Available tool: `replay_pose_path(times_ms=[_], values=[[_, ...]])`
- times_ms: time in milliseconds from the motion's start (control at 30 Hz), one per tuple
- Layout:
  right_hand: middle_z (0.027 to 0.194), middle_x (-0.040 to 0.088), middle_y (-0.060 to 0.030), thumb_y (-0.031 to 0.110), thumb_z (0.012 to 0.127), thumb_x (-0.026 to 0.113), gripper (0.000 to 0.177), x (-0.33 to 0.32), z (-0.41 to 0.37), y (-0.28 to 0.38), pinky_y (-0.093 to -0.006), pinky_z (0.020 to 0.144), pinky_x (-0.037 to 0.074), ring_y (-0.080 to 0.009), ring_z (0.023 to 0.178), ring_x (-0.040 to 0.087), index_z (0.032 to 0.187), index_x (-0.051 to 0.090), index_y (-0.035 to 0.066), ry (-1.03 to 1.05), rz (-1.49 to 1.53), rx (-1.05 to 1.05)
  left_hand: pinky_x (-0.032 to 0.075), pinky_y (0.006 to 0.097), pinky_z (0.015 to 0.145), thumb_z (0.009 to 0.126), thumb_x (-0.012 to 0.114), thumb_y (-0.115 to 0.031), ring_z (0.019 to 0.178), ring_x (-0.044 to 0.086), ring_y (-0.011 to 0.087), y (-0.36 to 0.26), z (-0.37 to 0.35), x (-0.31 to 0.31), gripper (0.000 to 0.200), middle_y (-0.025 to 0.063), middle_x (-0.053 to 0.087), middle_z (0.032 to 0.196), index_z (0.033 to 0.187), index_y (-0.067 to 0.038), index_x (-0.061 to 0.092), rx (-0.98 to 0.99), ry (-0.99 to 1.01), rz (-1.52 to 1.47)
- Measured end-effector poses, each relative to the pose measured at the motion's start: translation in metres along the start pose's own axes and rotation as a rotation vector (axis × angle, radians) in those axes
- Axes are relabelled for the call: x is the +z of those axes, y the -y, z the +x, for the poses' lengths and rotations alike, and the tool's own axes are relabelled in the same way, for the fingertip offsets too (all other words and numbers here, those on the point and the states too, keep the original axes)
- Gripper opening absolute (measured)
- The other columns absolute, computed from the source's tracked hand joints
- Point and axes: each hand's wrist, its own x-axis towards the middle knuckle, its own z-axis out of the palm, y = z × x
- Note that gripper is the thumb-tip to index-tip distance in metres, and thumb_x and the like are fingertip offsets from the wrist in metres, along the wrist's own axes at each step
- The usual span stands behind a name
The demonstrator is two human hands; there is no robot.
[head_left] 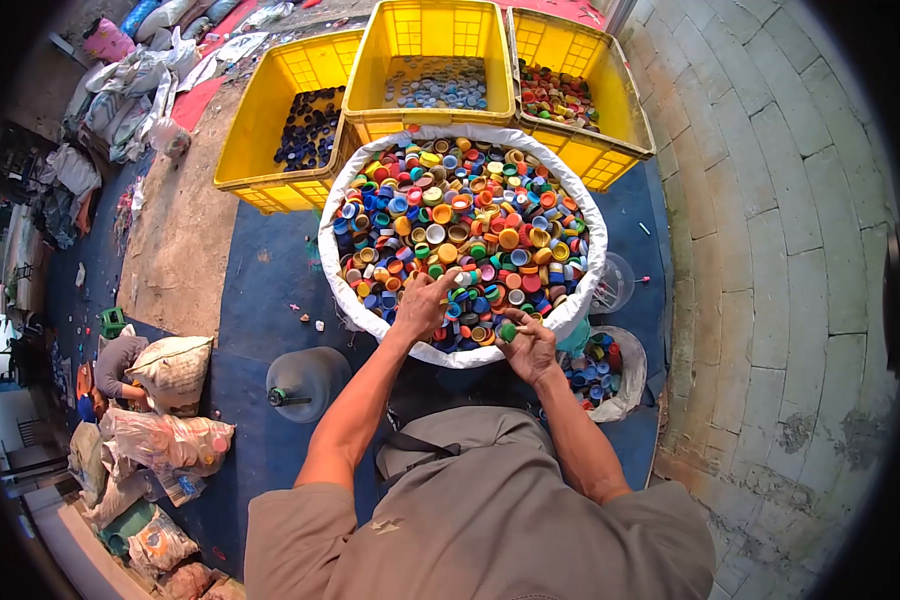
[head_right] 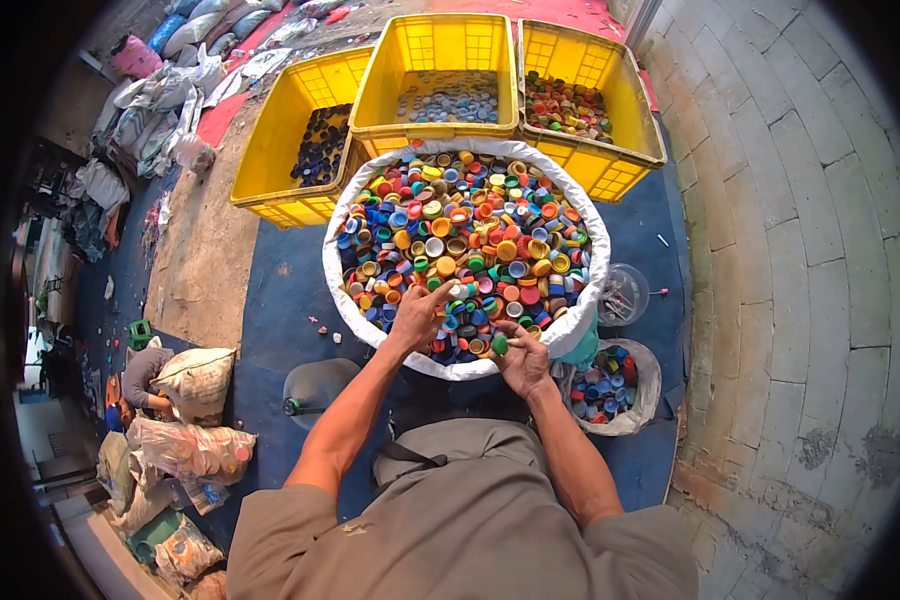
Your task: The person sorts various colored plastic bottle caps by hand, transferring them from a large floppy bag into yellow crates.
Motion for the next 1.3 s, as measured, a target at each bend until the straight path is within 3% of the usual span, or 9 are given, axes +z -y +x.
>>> replay_pose_path(times_ms=[67, 200, 667, 967, 1067, 1167, 1233, 1267, 1300], values=[[0.079, 0.047, -0.0076, 0.018, 0.071, 0.055, 0.032, -0.010, -0.005, 0.000, -0.0296, 0.061, 0.039, -0.0186, 0.067, 0.043, 0.097, 0.059, 0.001, 0.014, 0.184, 0.054, 0.041, 0.0377, 0.074, 0.068, 0.071, -0.002, 0.085, 0.054, 0.0244, 0.004, 0.005, 0.001, 0.075, 0.0036, 0.067, 0.095, 0.137, -0.022, 0.047, 0.053, 0.071, 0.058], [0.077, 0.049, -0.0073, 0.020, 0.077, 0.055, 0.017, -0.015, -0.014, -0.001, -0.0336, 0.063, 0.039, -0.0202, 0.068, 0.046, 0.084, 0.055, 0.005, 0.053, 0.201, 0.088, 0.040, 0.0368, 0.077, 0.069, 0.072, -0.006, 0.085, 0.053, 0.0229, 0.003, 0.014, -0.004, 0.077, -0.0014, 0.068, 0.102, 0.140, -0.022, 0.044, 0.104, 0.180, 0.168], [0.078, 0.049, -0.0066, 0.022, 0.075, 0.055, 0.020, -0.016, -0.009, -0.011, -0.0366, 0.070, 0.042, -0.0208, 0.072, 0.048, 0.085, 0.054, 0.005, -0.001, 0.019, 0.104, 0.045, 0.0359, 0.081, 0.065, 0.077, -0.016, 0.095, 0.057, 0.0223, 0.014, 0.024, 0.003, 0.066, 0.0031, 0.066, 0.102, 0.128, -0.018, 0.055, 0.278, 0.225, 0.226], [0.076, 0.050, -0.0048, 0.022, 0.081, 0.058, 0.015, -0.018, -0.002, -0.012, -0.0350, 0.068, 0.043, -0.0188, 0.070, 0.049, 0.083, 0.056, 0.007, -0.069, -0.059, 0.094, 0.043, 0.0360, 0.082, 0.065, 0.078, -0.016, 0.098, 0.056, 0.0226, 0.011, 0.016, 0.003, 0.065, 0.0030, 0.066, 0.103, 0.126, -0.016, 0.056, 0.072, 0.207, 0.107], [0.071, 0.050, -0.0020, 0.021, 0.083, 0.064, 0.015, -0.016, 0.004, -0.010, -0.0311, 0.063, 0.043, -0.0159, 0.065, 0.049, 0.082, 0.056, 0.008, -0.174, -0.272, 0.023, 0.045, 0.0365, 0.080, 0.066, 0.079, -0.013, 0.095, 0.059, 0.0232, 0.009, 0.008, 0.002, 0.064, 0.0055, 0.066, 0.101, 0.125, -0.014, 0.056, 0.029, 0.085, -0.022], [0.070, 0.054, -0.0008, 0.017, 0.080, 0.072, 0.018, -0.017, 0.020, -0.005, -0.0283, 0.061, 0.045, -0.0140, 0.063, 0.052, 0.083, 0.058, 0.007, -0.266, -0.731, -0.184, 0.048, 0.0337, 0.078, 0.070, 0.081, -0.015, 0.095, 0.062, 0.0166, -0.001, -0.003, 0.000, 0.053, 0.0056, 0.066, 0.093, 0.118, -0.012, 0.060, -0.276, -0.102, -0.436], [0.073, 0.058, -0.0015, 0.014, 0.077, 0.076, 0.021, -0.011, 0.032, -0.005, -0.0275, 0.061, 0.047, -0.0139, 0.064, 0.056, 0.084, 0.059, 0.005, -0.311, -1.099, -0.440, 0.051, 0.0326, 0.081, 0.073, 0.077, -0.006, 0.097, 0.062, 0.0168, -0.017, -0.008, -0.014, 0.051, 0.0091, 0.063, 0.097, 0.120, -0.006, 0.056, -0.485, -0.158, -0.867], [0.083, 0.066, -0.0091, 0.017, 0.073, 0.077, 0.030, -0.009, 0.035, -0.001, -0.0349, 0.074, 0.051, -0.0221, 0.081, 0.065, 0.093, 0.060, 0.002, -0.342, -1.357, -0.513, 0.052, 0.0331, 0.082, 0.074, 0.075, -0.004, 0.097, 0.062, 0.0179, -0.012, -0.015, -0.007, 0.050, 0.0101, 0.062, 0.098, 0.120, -0.004, 0.054, -0.550, -0.235, -1.139], [0.086, 0.066, -0.0111, 0.016, 0.073, 0.077, 0.033, -0.010, 0.041, 0.000, -0.0365, 0.075, 0.051, -0.0248, 0.083, 0.065, 0.096, 0.059, 0.001, -0.331, -1.445, -0.586, 0.052, 0.0335, 0.084, 0.075, 0.073, -0.002, 0.098, 0.062, 0.0191, -0.013, -0.019, -0.007, 0.050, 0.0110, 0.062, 0.099, 0.120, -0.002, 0.053, -0.610, -0.315, -1.411]])
